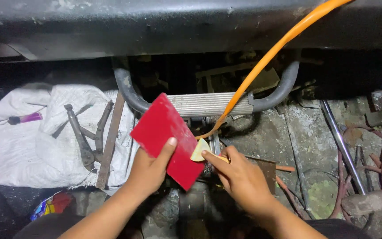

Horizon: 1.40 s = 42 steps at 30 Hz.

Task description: The person holds a red rectangular object and uses a small yellow spatula to scoop a white substance from a container. They then spread the substance onto the surface of the red object and apply it to a black surface above.

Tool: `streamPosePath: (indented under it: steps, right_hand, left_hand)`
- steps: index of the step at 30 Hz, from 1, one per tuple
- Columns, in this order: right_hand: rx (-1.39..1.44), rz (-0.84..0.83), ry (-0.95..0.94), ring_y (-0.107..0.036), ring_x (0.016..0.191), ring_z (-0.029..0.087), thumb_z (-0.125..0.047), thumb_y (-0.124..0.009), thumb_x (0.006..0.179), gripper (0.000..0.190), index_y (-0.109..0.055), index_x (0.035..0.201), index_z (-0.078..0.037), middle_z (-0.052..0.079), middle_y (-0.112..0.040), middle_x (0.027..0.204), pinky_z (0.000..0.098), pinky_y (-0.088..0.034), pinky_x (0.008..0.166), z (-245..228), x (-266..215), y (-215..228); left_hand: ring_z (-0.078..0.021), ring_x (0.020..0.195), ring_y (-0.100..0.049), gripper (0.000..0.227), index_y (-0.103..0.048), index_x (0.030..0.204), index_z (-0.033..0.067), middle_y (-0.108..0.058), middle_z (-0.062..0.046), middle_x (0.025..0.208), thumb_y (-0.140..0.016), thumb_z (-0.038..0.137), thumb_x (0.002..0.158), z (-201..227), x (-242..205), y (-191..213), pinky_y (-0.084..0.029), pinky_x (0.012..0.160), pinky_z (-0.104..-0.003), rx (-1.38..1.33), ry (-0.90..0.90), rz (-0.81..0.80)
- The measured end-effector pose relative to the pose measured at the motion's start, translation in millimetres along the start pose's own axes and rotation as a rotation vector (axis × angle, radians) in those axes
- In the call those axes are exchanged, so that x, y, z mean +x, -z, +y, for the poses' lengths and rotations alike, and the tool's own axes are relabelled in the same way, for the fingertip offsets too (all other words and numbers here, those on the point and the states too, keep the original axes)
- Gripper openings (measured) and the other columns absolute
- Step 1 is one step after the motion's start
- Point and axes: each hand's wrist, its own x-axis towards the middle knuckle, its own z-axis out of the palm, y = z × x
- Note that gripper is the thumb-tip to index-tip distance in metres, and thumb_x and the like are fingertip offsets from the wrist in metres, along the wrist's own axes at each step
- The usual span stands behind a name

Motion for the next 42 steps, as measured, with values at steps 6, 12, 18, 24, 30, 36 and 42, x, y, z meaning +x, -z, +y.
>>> streamPosePath:
  steps: [6, 12, 18, 24, 30, 36, 42]
  right_hand:
    - [0.133, -0.095, -0.236, -0.072, 0.105, 0.032, -0.032, -0.049, 0.098, 0.038, -0.066, 0.132, -0.029, -0.004, -0.073, 0.13, 0.0547, -0.059, 0.069, 13.7, 13.5, 7.6]
    - [1.143, -0.107, -0.424, -0.061, 0.073, 0.011, -0.025, -0.059, 0.099, 0.036, -0.078, 0.12, -0.004, 0.003, -0.076, 0.089, 0.0259, -0.045, 0.071, -4.3, 13.5, -11.6]
    - [1.38, -0.058, -0.701, -0.075, 0.085, 0.029, -0.007, -0.063, 0.091, 0.044, -0.068, 0.133, 0.005, 0.025, -0.081, 0.107, 0.0413, -0.065, 0.072, -4.8, 8.3, 16.9]
    - [1.177, 0.209, -0.321, -0.049, 0.051, 0.015, -0.015, -0.055, 0.1, 0.042, -0.061, 0.139, -0.003, 0.009, -0.054, 0.064, 0.0249, -0.042, 0.045, 15.6, -4.1, 33.3]
    - [0.365, 0.257, 0.036, -0.053, 0.081, 0.016, -0.011, -0.069, 0.093, 0.052, -0.062, 0.139, -0.033, 0.001, -0.057, 0.098, 0.026, -0.047, 0.06, 14.0, -6.4, 3.5]
    - [-0.042, -0.052, 0.028, -0.058, 0.067, 0.034, -0.02, -0.063, 0.092, 0.054, -0.055, 0.143, -0.036, 0.008, -0.05, 0.095, 0.0501, -0.048, 0.047, 3.7, -3.5, -17.8]
    - [0.319, -0.205, -0.42, -0.076, 0.099, 0.027, -0.04, -0.044, 0.1, 0.044, -0.063, 0.137, -0.027, -0.001, -0.081, 0.114, 0.0419, -0.054, 0.073, -3.7, 19.7, 9.6]
  left_hand:
    - [-0.0185, 0.088, -0.066, 0.037, -0.061, 0.095, 0.0102, -0.061, -0.004, 0.086, -0.049, 0.045, 0.099, 10.4, -7.3, 6.0, -0.059, 0.084, -0.029, 0.149, -0.134, -0.114]
    - [-0.0377, 0.123, -0.061, 0.085, -0.031, 0.155, 0.0297, -0.059, -0.014, 0.142, -0.082, 0.028, 0.087, -33.3, -10.5, -2.4, -0.064, 0.062, -0.042, 0.701, -0.922, -0.279]
    - [-0.04, 0.115, -0.055, 0.071, -0.035, 0.154, 0.0218, -0.053, -0.024, 0.132, -0.069, 0.018, 0.092, -28.1, -2.6, -7.0, -0.061, 0.057, -0.039, 0.985, -0.984, -0.35]
    - [-0.0256, 0.082, -0.064, 0.082, -0.04, 0.157, 0.0274, -0.062, -0.004, 0.106, -0.063, 0.0, 0.083, -4.2, 9.0, 4.6, -0.053, 0.063, -0.04, 0.765, -0.401, -0.353]
    - [-0.0168, 0.087, -0.073, 0.037, -0.07, 0.104, 0.0144, -0.076, -0.002, 0.092, -0.054, 0.047, 0.093, -3.4, -3.4, -11.0, -0.052, 0.073, -0.03, 0.134, 0.111, -0.309]
    - [-0.023, 0.101, -0.075, 0.034, -0.07, 0.108, 0.0112, -0.076, -0.007, 0.096, -0.054, 0.04, 0.096, 20.7, 2.7, 13.3, -0.061, 0.091, -0.036, -0.055, 0.138, 0.08]
    - [-0.0262, 0.147, -0.047, 0.059, -0.052, 0.147, 0.0311, -0.058, 0.002, 0.155, -0.05, 0.048, 0.09, 32.8, -16.9, 16.4, -0.041, 0.116, -0.055, 0.209, -0.081, -0.038]
